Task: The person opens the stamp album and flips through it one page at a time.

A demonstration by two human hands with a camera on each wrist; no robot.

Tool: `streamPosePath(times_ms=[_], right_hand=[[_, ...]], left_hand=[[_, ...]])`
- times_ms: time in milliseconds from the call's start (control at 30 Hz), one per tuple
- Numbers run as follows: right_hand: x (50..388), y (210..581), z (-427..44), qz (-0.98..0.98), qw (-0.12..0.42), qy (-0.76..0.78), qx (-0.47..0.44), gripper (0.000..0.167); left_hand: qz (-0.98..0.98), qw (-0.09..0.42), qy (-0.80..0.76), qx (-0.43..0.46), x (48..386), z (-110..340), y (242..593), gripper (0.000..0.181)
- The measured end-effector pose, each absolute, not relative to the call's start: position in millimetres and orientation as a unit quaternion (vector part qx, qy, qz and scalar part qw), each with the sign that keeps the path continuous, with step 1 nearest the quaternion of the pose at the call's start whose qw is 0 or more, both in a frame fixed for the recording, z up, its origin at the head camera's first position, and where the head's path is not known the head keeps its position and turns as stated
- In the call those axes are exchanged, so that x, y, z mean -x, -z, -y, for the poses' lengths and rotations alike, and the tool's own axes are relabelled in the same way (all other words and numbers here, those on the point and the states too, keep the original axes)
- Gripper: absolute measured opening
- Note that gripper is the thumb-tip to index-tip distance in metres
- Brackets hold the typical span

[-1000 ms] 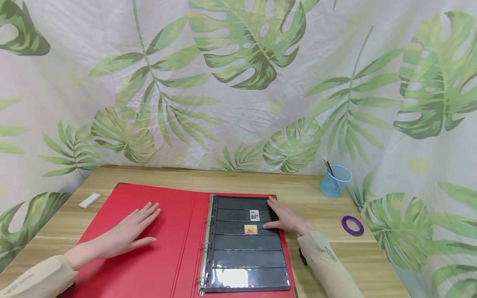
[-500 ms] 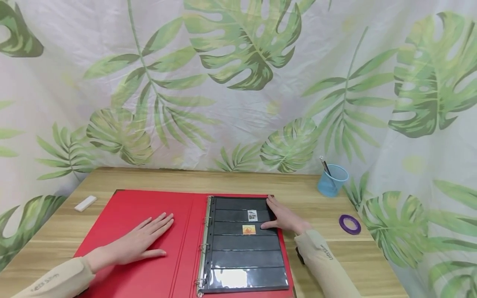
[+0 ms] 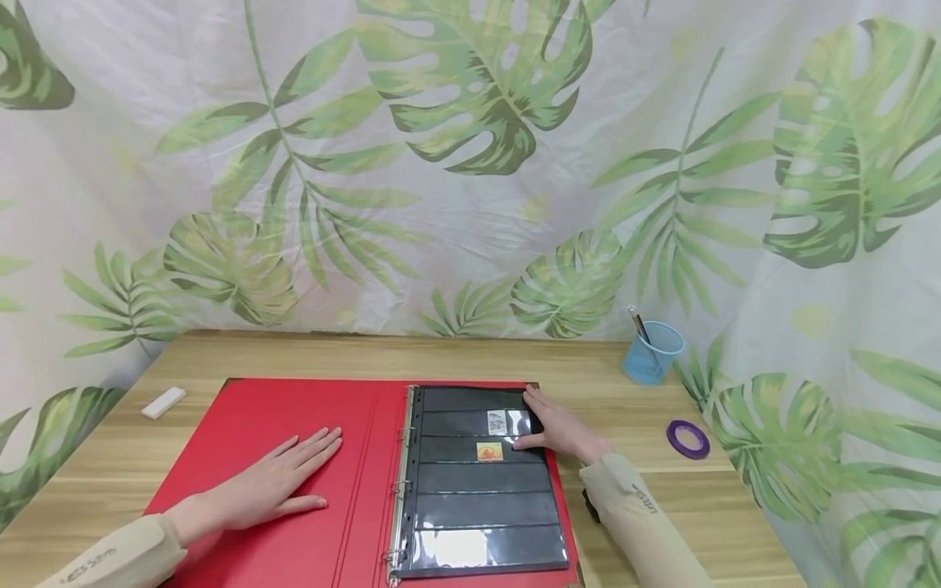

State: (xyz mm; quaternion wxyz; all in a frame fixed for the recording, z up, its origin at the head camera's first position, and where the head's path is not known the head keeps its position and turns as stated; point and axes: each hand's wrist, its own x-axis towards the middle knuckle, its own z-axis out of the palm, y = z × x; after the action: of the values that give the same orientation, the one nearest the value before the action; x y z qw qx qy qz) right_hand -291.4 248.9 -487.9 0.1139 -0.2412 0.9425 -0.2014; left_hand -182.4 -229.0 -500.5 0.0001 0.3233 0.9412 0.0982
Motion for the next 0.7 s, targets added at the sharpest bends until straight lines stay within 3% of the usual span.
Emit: streamPosePath(times_ms=[333, 700], right_hand=[[288.9, 484.8, -245.6, -0.948, 0.073, 0.189, 0.245, 0.098], [285.8, 481.3, -241.1, -0.958, 0.028, 0.166, 0.234, 0.084]], left_hand=[[-0.942, 0.015, -0.106, -0.318, 183.7, 228.8, 499.1, 0.083], [-0.941, 0.012, -0.112, -0.32, 182.2, 228.3, 498.5, 0.083]])
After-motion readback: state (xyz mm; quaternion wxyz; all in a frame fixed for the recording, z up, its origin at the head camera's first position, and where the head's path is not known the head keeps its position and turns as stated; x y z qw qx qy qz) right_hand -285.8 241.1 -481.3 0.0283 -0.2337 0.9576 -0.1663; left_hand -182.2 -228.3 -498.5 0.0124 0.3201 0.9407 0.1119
